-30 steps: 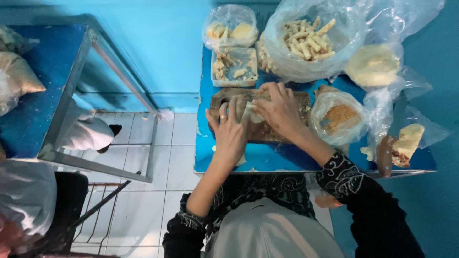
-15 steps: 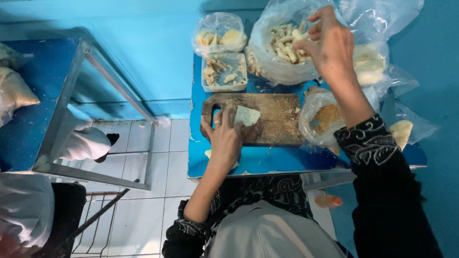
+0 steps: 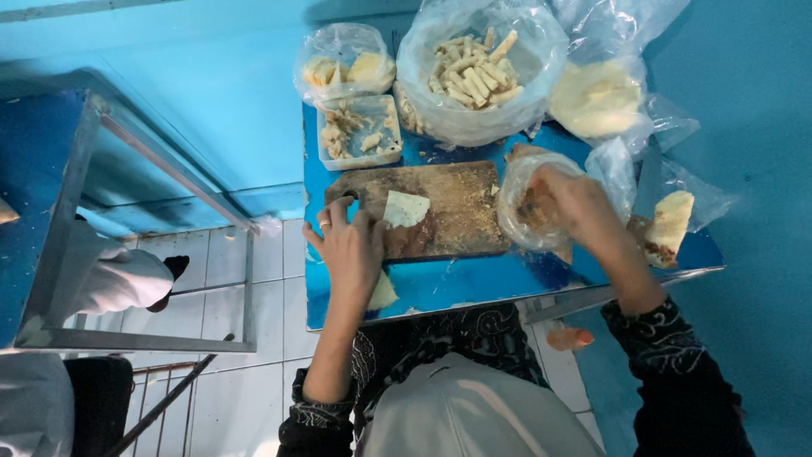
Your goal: The person sits at a small blue table and folds thin dough wrappers by hand, pressing each folded piece closed on a wooden cutting board and setting finished pieces aside. They repeatedly take new wrappers and filling from plastic bags and containers around the board, working one piece at a time.
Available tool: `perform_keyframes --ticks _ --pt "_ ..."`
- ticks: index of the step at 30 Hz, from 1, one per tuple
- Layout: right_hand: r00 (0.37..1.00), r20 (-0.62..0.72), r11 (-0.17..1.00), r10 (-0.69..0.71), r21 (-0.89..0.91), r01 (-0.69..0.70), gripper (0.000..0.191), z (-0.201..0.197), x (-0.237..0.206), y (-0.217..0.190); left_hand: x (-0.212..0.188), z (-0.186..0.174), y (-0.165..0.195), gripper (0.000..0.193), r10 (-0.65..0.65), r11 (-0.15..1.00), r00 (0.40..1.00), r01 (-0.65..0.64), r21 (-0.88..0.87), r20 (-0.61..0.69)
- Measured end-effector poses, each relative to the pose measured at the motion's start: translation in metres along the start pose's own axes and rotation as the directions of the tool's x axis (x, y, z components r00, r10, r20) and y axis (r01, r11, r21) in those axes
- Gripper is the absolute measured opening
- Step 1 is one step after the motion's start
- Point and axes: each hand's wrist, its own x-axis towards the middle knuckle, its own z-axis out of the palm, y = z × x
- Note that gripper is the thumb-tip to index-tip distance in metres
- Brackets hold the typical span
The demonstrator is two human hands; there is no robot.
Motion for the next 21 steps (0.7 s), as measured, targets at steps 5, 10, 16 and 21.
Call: perform_keyframes --ticks 5,10,16,21 --pt "0.998 0.045 0.978 0.039 0.203 -0.047 0.030 0.019 -0.015 -0.010 0.002 0.004 0.005 0.020 0.023 0.999 1.000 -0.023 0.038 -0.005" --pt "0.996 -0.034 0.992 0.078 0.107 -0.074 0.031 0.037 -0.027 -0.017 0.010 0.012 0.006 0.022 -0.006 0.999 0.999 0.004 0.043 0.043" --pt "0.904 -0.012 0.858 0.427 0.323 -0.401 0.030 0.015 -0.009 -0.007 0.011 0.016 0.008 0.022 0.012 0.999 1.000 -0.013 0.032 0.022" --pt "0.957 -0.056 0.770 0.285 0.608 -0.194 0.035 0.018 0.029 -0.046 0.010 0.021 0.008 0.023 0.021 1.000 1.000 -0.021 0.016 0.012"
